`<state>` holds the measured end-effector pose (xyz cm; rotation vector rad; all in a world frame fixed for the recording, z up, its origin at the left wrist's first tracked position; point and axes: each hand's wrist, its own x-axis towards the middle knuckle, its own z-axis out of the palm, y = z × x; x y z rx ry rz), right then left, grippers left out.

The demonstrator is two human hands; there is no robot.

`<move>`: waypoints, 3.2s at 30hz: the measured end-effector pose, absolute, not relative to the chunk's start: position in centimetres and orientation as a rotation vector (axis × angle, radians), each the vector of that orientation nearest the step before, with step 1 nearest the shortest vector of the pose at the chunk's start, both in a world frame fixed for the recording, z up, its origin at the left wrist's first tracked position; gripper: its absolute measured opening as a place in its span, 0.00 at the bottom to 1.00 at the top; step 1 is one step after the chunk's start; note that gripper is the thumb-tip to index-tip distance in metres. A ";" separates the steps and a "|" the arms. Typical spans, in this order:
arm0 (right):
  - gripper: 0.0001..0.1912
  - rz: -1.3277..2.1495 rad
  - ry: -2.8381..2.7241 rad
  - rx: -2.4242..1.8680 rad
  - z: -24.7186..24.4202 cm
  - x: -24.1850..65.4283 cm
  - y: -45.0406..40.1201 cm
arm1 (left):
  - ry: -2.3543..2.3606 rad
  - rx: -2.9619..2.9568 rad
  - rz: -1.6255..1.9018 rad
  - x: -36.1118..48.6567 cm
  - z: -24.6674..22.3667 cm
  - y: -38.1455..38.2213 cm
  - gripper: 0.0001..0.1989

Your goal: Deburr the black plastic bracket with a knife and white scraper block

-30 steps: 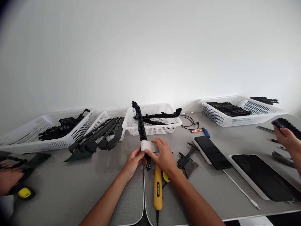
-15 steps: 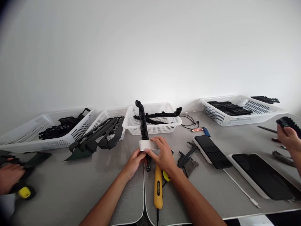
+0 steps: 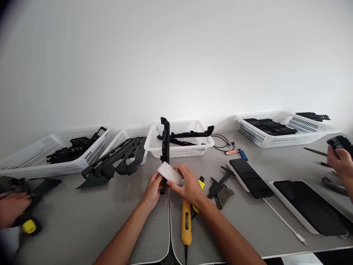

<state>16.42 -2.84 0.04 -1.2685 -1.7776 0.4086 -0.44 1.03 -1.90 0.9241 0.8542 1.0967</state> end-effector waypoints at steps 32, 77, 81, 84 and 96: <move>0.33 1.482 -1.273 -0.903 0.4 15.9 -3.2 | 0.889 1.017 1.128 -0.5 -0.9 1.0 0.29; 0.34 1.443 -1.210 -0.920 0.8 15.8 -2.8 | 0.820 0.932 0.930 0.4 -0.9 -0.2 0.34; 0.37 1.223 -1.184 -1.040 0.8 15.9 -2.9 | 0.801 0.996 0.904 0.3 -0.6 -0.3 0.30; 0.35 0.896 -1.094 -1.197 0.9 16.2 -3.0 | 0.769 1.057 0.875 0.2 -0.3 -0.5 0.27; 0.12 0.171 -2.018 -0.868 1.5 13.7 -4.7 | 0.970 0.631 1.161 -0.4 -2.5 1.3 0.25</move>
